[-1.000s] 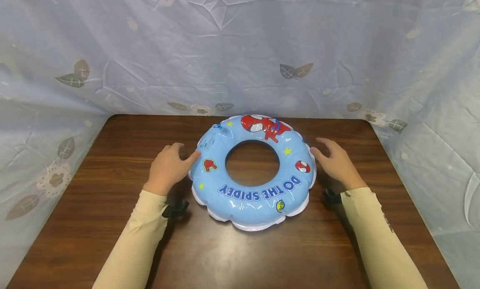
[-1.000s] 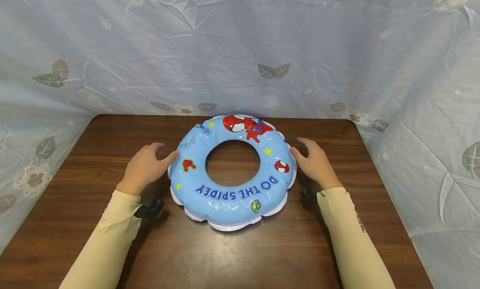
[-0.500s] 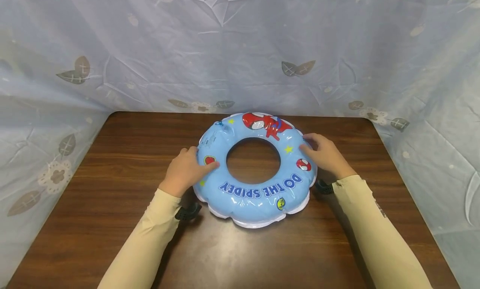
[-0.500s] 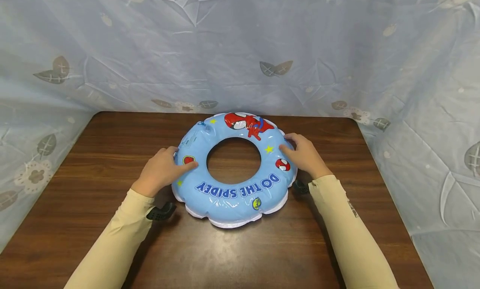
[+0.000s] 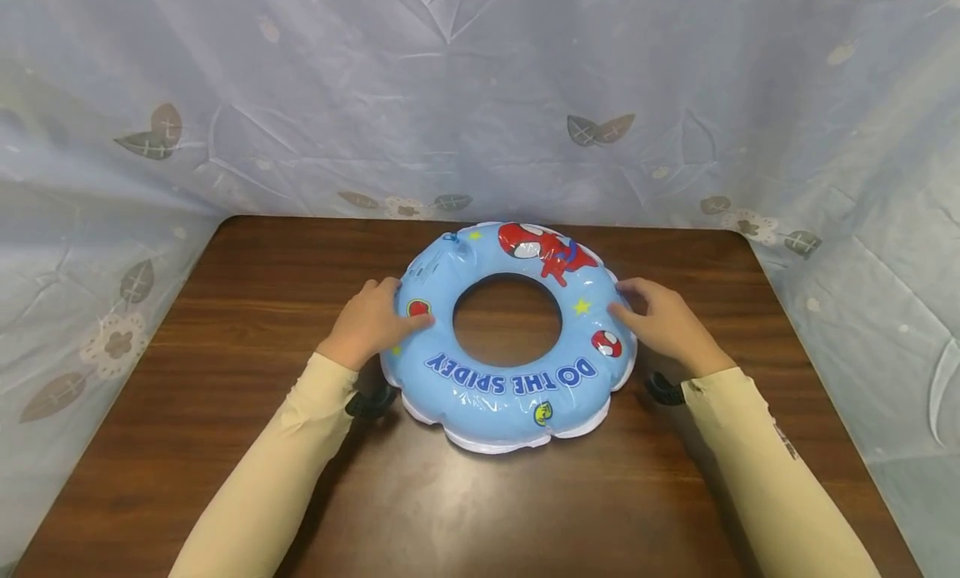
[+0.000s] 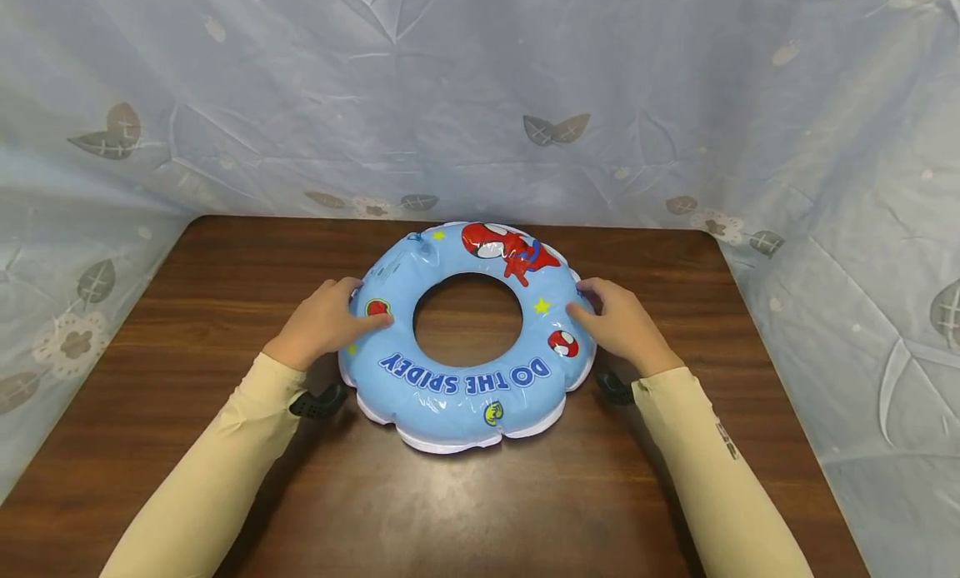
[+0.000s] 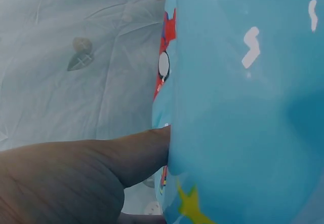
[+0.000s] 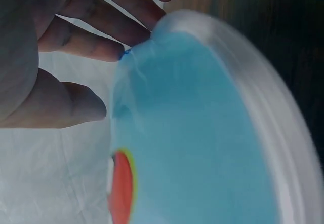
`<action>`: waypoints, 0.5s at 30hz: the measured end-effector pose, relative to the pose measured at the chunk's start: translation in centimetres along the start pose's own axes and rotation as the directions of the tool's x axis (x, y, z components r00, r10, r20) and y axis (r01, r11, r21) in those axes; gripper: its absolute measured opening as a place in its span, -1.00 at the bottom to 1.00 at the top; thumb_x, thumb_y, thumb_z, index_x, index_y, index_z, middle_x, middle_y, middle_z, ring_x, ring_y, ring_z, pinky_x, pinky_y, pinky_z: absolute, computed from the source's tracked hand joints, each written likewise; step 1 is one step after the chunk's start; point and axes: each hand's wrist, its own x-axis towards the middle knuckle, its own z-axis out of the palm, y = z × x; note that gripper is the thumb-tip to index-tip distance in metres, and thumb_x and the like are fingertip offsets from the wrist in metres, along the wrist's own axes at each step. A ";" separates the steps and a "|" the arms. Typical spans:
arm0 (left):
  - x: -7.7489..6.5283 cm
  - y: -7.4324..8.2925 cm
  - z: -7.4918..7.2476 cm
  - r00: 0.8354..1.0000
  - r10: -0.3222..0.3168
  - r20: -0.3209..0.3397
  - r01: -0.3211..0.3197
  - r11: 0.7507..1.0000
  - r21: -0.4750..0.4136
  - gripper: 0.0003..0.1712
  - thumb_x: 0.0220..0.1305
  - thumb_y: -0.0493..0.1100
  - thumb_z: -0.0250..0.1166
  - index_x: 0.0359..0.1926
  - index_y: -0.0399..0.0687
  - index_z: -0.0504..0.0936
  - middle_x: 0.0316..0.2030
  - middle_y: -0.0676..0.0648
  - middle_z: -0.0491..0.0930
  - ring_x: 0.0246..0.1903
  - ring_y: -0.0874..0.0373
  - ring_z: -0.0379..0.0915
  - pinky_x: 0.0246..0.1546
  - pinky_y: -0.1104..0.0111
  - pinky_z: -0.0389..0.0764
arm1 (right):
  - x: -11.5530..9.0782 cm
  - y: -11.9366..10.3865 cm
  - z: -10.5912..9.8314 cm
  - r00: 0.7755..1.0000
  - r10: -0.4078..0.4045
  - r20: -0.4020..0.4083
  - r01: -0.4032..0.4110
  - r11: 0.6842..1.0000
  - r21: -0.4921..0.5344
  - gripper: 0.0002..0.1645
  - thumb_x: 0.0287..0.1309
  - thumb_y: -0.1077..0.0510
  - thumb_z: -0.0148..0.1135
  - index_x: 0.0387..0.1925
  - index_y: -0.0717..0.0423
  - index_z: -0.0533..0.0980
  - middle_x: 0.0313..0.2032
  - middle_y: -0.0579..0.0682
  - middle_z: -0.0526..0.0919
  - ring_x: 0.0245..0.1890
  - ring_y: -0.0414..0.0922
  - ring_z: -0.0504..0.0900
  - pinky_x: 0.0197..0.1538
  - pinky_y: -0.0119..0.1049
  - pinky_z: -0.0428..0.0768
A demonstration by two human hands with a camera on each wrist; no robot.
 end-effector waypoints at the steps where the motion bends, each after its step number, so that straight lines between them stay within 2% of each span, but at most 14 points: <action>1: 0.2 0.0 -0.1 1.000 0.001 0.008 -0.001 1.000 -0.002 0.01 0.04 0.33 0.31 0.30 -0.28 0.27 -0.04 -0.26 0.39 -0.20 -0.12 0.45 -0.21 0.05 0.54 | -0.3 0.0 0.0 1.000 0.001 0.003 -0.001 1.000 -0.002 -0.23 0.16 -0.31 0.15 0.24 0.06 0.34 0.17 0.13 0.45 0.16 0.12 0.43 0.11 0.13 0.45; 5: 0.9 -0.1 -0.5 0.999 0.010 0.038 -0.010 1.000 0.003 -0.01 0.06 0.28 0.33 0.32 -0.25 0.25 -0.05 -0.25 0.39 -0.16 -0.11 0.44 -0.16 0.03 0.54 | -1.3 -0.1 -0.2 1.000 -0.010 -0.006 0.010 0.999 -0.031 -0.36 0.16 -0.29 0.16 0.10 0.05 0.44 0.00 0.09 0.58 -0.02 0.04 0.54 0.00 0.06 0.55; 8: 1.4 0.0 -0.8 0.998 0.023 0.050 -0.023 1.000 -0.004 -0.02 0.08 0.21 0.35 0.34 -0.27 0.21 0.04 -0.29 0.41 -0.06 -0.16 0.44 -0.06 -0.03 0.51 | -2.0 -0.3 -0.4 0.999 -0.030 -0.016 0.029 0.998 -0.064 -0.46 0.16 -0.27 0.17 -0.05 0.04 0.52 -0.18 0.03 0.64 -0.20 -0.02 0.56 -0.12 -0.04 0.60; 15: 3.2 0.2 -1.3 0.995 0.065 0.069 -0.067 0.997 0.033 -0.13 0.10 0.10 0.39 0.29 -0.27 0.27 0.07 -0.25 0.48 0.00 -0.13 0.45 0.04 -0.01 0.46 | -3.2 -0.8 -0.6 0.996 -0.082 0.026 0.084 0.994 -0.071 -0.65 0.18 -0.23 0.18 -0.35 -0.07 0.60 -0.47 -0.06 0.65 -0.47 -0.11 0.55 -0.37 -0.26 0.57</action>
